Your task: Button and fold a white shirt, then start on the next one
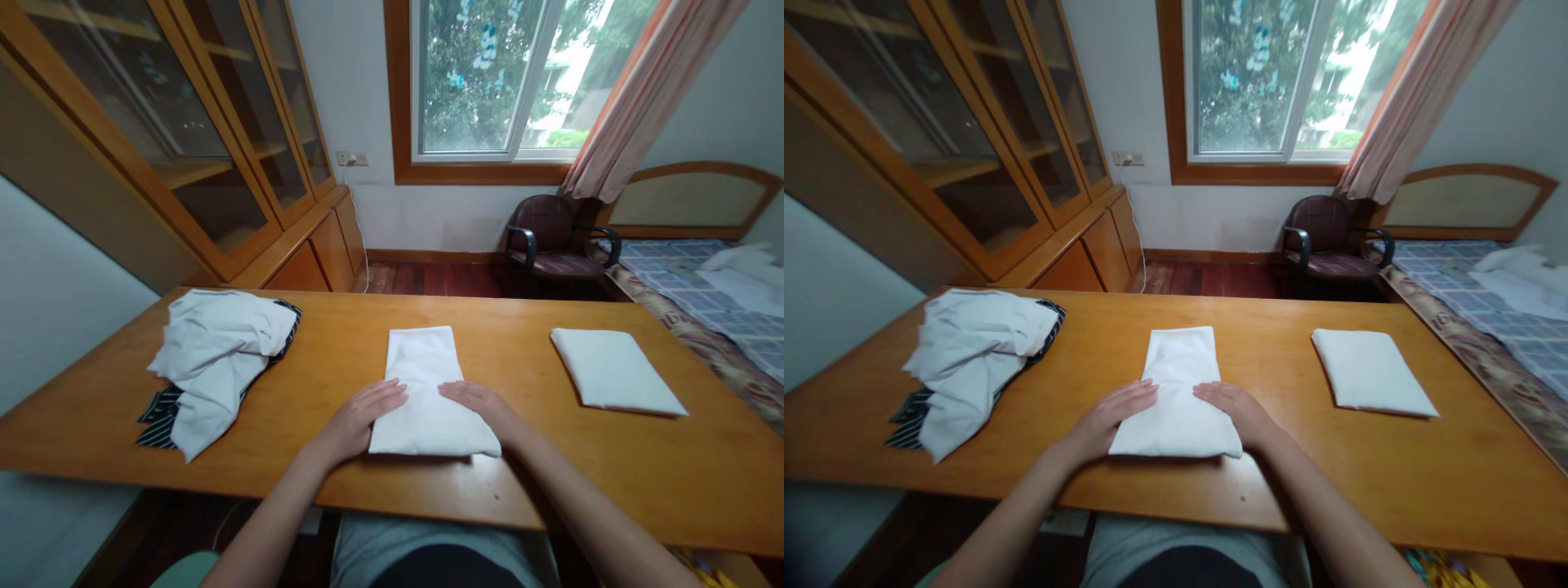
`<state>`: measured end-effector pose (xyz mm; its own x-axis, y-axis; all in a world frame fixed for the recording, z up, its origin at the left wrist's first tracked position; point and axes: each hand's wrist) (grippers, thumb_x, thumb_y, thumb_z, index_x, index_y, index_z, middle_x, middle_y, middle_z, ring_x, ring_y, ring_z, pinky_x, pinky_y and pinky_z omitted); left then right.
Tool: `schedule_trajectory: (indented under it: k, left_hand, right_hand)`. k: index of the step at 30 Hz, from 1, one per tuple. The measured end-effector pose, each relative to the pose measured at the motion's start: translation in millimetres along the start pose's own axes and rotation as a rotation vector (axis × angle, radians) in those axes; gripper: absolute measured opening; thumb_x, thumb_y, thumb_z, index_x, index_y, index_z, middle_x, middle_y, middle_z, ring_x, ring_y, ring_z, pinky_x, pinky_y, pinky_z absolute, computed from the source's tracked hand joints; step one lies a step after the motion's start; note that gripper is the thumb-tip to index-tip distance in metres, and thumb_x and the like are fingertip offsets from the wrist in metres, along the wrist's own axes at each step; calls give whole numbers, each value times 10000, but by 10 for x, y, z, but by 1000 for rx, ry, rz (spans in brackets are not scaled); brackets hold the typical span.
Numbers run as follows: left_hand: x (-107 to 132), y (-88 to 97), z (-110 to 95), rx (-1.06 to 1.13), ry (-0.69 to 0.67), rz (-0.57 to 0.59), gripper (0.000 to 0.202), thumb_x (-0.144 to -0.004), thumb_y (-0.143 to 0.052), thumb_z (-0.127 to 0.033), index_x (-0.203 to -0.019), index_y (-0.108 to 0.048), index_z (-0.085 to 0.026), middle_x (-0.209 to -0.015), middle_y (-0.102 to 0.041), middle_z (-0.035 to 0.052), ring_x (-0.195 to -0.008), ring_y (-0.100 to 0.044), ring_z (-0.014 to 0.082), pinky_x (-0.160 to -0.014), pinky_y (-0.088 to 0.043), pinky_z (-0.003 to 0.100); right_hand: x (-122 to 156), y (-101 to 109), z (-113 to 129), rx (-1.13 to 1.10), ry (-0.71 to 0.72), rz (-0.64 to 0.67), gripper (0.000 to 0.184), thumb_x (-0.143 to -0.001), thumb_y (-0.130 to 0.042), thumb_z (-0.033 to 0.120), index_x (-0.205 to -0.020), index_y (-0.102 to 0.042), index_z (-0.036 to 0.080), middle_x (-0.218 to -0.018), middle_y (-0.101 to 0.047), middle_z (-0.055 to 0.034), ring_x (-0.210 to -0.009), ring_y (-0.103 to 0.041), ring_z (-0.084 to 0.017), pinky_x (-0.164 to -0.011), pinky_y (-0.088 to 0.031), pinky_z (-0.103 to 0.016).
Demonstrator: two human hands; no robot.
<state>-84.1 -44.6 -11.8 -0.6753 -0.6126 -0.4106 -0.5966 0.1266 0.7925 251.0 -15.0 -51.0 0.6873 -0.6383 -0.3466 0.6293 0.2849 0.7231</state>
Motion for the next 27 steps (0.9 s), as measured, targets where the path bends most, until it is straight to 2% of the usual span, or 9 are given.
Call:
schedule_trajectory:
  k: [2,5,7,12,14,17,21,24,27]
  left_hand:
    - [-16,-69,79,-57,43,51,508,-966,-521,-177,-1461,-462,-277,-1500,-504,90,-1413,-440,214,-1154,-419,452]
    - [-77,-164,177,-60,86,91,440,-1002,-466,-214,-1438,-494,-271,-1479,-530,82,-1394,-466,199,-1162,-405,454]
    - [-119,-201,225,4,87,75,410,-1012,-446,-232,-1413,-525,-267,-1414,-596,73,-1349,-520,189,-1155,-413,456]
    - [-146,-207,280,228,121,20,334,-976,-509,-278,-1269,-663,-237,-1270,-696,87,-1207,-639,208,-1083,-477,430]
    - [-140,-213,270,313,208,19,323,-917,-606,-334,-1201,-706,-217,-1217,-721,100,-1145,-671,236,-1029,-513,415]
    - [-147,-254,238,460,460,-22,326,-858,-669,-392,-1101,-745,-188,-1135,-752,96,-1041,-707,261,-937,-556,399]
    - [-196,-298,241,583,759,-52,356,-798,-699,-428,-1001,-765,-144,-1064,-771,95,-1011,-709,302,-926,-550,414]
    - [-256,-286,282,612,853,-37,428,-812,-657,-509,-945,-767,-118,-1026,-775,111,-993,-707,331,-910,-543,432]
    - [-332,-283,329,663,855,-94,514,-814,-640,-577,-1008,-744,-113,-1091,-760,118,-1031,-691,330,-925,-527,426]
  right_hand:
    - [-3,5,-1,-13,30,2,444,-978,-546,318,-1420,-532,280,-1356,-637,-98,-1266,-589,-237,-1104,-455,-441]
    - [-6,32,12,-33,28,14,444,-969,-558,333,-1408,-546,270,-1357,-638,-101,-1268,-590,-236,-1103,-456,-430]
    - [-1,72,32,-57,-22,8,443,-951,-579,360,-1385,-573,273,-1343,-648,-99,-1242,-612,-238,-1078,-479,-414]
    - [1,221,129,-195,-163,18,572,-756,-763,450,-1280,-669,241,-1240,-708,-107,-1106,-689,-298,-973,-544,-414]
    - [-19,256,169,-304,-277,4,447,-771,-730,373,-1188,-720,212,-1145,-747,-99,-994,-722,-290,-894,-568,-394]
    - [-73,245,186,-460,-449,-54,281,-781,-675,309,-1007,-766,169,-934,-781,-75,-833,-723,-273,-797,-575,-387]
    - [-169,170,122,-528,-553,-161,312,-825,-646,439,-884,-758,155,-863,-762,-68,-848,-687,-278,-810,-551,-421]
    - [-242,129,75,-613,-630,-229,401,-809,-669,524,-908,-730,141,-900,-755,-82,-840,-678,-267,-785,-543,-400]
    - [-293,90,57,-716,-641,-305,431,-810,-678,549,-977,-689,152,-988,-750,-95,-903,-679,-261,-814,-539,-382]
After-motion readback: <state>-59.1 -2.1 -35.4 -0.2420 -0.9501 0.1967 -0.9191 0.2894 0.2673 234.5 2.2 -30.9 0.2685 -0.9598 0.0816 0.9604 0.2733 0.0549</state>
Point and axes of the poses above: each hand's wrist, its own x-axis away from the middle knuckle, its own y-axis out of the back of the hand, z = x × y
